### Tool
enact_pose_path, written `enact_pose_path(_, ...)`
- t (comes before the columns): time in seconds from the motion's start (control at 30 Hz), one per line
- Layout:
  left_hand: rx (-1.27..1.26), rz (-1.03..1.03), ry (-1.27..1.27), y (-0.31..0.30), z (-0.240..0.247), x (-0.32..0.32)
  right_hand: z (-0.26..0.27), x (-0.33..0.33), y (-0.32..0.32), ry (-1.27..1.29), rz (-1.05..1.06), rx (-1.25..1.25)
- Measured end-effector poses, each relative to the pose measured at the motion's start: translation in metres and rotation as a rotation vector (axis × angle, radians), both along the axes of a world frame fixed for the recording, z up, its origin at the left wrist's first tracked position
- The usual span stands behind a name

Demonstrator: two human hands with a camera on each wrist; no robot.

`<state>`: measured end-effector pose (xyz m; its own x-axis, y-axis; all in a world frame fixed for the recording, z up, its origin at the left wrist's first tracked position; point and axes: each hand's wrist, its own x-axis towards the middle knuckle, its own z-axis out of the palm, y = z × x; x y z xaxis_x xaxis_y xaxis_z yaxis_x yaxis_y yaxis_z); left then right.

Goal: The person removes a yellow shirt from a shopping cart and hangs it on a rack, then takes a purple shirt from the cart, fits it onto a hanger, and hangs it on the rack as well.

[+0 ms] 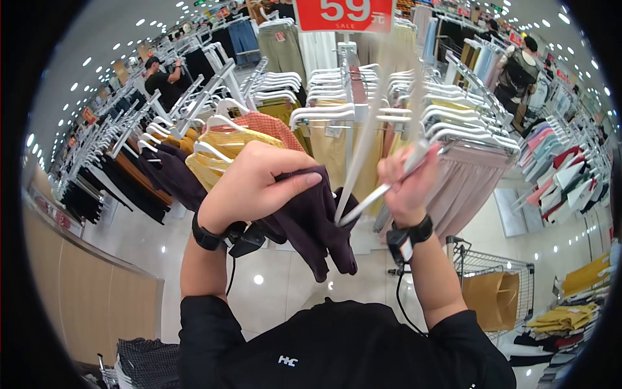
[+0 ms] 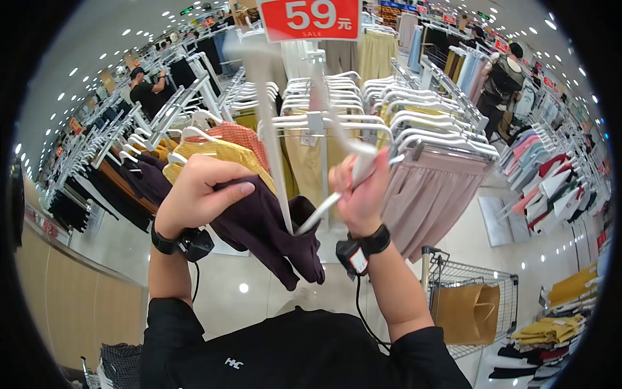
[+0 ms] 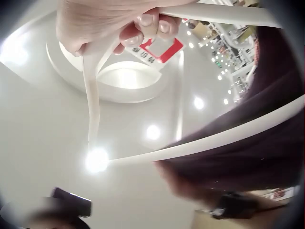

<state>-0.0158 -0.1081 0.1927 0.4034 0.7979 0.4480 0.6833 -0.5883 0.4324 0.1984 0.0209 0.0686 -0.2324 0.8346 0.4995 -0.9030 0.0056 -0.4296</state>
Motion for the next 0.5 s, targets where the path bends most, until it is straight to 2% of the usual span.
enact_pose_path(0.07,0.058,0.153,-0.15,-0.005,-0.001,-0.007,-0.04,-0.008,-0.001,-0.149,0.02,-0.045)
enact_pose_path(0.1,0.08,0.164,-0.141,-0.006,-0.003,-0.012,-0.057,-0.009,-0.001,-0.246,-0.039,-0.095)
enact_pose_path(0.17,0.052,0.309,-0.347,-0.007,-0.009,-0.022,-0.072,-0.002,0.0,-0.379,-0.041,-0.138)
enact_pose_path(0.23,-0.014,0.31,-0.392,-0.001,-0.029,-0.034,-0.072,0.008,0.006,-0.533,-0.106,-0.108)
enact_pose_path(0.27,-0.056,0.307,-0.472,0.001,-0.038,-0.038,-0.069,0.013,0.009,-0.53,-0.099,-0.107)
enact_pose_path(0.33,-0.1,0.307,-0.552,0.003,-0.054,-0.043,-0.052,0.024,0.012,-0.698,-0.267,-0.054)
enact_pose_path(0.4,-0.136,0.335,-0.726,0.004,-0.066,-0.046,-0.042,0.035,0.017,-0.747,-0.274,-0.026)
enact_pose_path(0.5,-0.122,0.289,-0.733,0.006,-0.076,-0.046,-0.034,0.045,0.019,-0.826,-0.291,0.01)
